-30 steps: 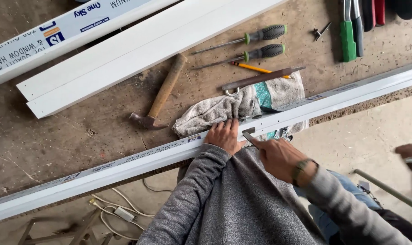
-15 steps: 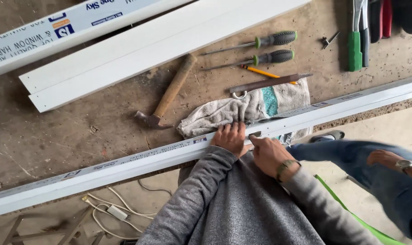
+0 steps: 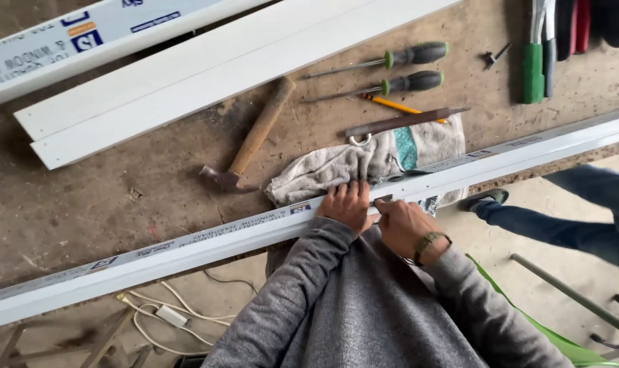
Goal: Filing a rectangular slot in an aluminum window frame profile using a hand file to smooth the edges.
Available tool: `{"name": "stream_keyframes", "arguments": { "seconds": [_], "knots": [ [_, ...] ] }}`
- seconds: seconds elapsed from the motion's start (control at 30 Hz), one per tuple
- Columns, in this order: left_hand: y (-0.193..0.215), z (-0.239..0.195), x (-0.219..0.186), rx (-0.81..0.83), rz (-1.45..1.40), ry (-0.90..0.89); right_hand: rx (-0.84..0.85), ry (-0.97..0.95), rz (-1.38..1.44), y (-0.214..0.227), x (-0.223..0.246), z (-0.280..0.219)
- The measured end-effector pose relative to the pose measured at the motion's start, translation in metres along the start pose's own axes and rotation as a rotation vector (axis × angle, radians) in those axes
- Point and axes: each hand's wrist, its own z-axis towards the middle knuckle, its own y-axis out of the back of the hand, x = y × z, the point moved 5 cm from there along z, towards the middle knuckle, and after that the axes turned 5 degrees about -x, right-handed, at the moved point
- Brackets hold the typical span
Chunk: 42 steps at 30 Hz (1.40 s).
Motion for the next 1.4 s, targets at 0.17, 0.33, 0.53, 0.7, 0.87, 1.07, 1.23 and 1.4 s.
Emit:
{"name": "stream_keyframes", "arguments": {
  "seconds": [0.17,0.33,0.53,0.7,0.87,1.07,1.23,1.4],
  "knots": [
    [0.006,0.005,0.000,0.101,-0.012,0.049,0.016,-0.012,0.195,0.036,0.009,-0.041],
    [-0.055,-0.020,0.007,0.106,0.029,0.007,0.032,0.112,0.070,-0.004,-0.022,0.011],
    [0.001,-0.002,0.000,0.118,0.005,0.039,0.063,0.176,0.148,0.027,-0.018,-0.001],
    [-0.028,-0.011,0.006,0.163,0.022,0.067,0.176,0.126,0.219,0.066,-0.026,-0.015],
    [0.020,0.017,-0.003,0.295,-0.077,0.129,0.195,0.207,0.139,0.081,-0.033,-0.024],
    [-0.013,0.000,0.006,0.197,-0.026,0.098,0.165,0.364,0.025,0.012,-0.028,0.020],
    [-0.013,-0.004,0.006,0.155,-0.005,0.069,0.154,0.297,0.015,0.026,-0.021,-0.015],
    [-0.019,-0.006,0.006,0.149,-0.018,0.052,-0.033,0.310,0.009,0.001,-0.020,0.003]
  ]
}}
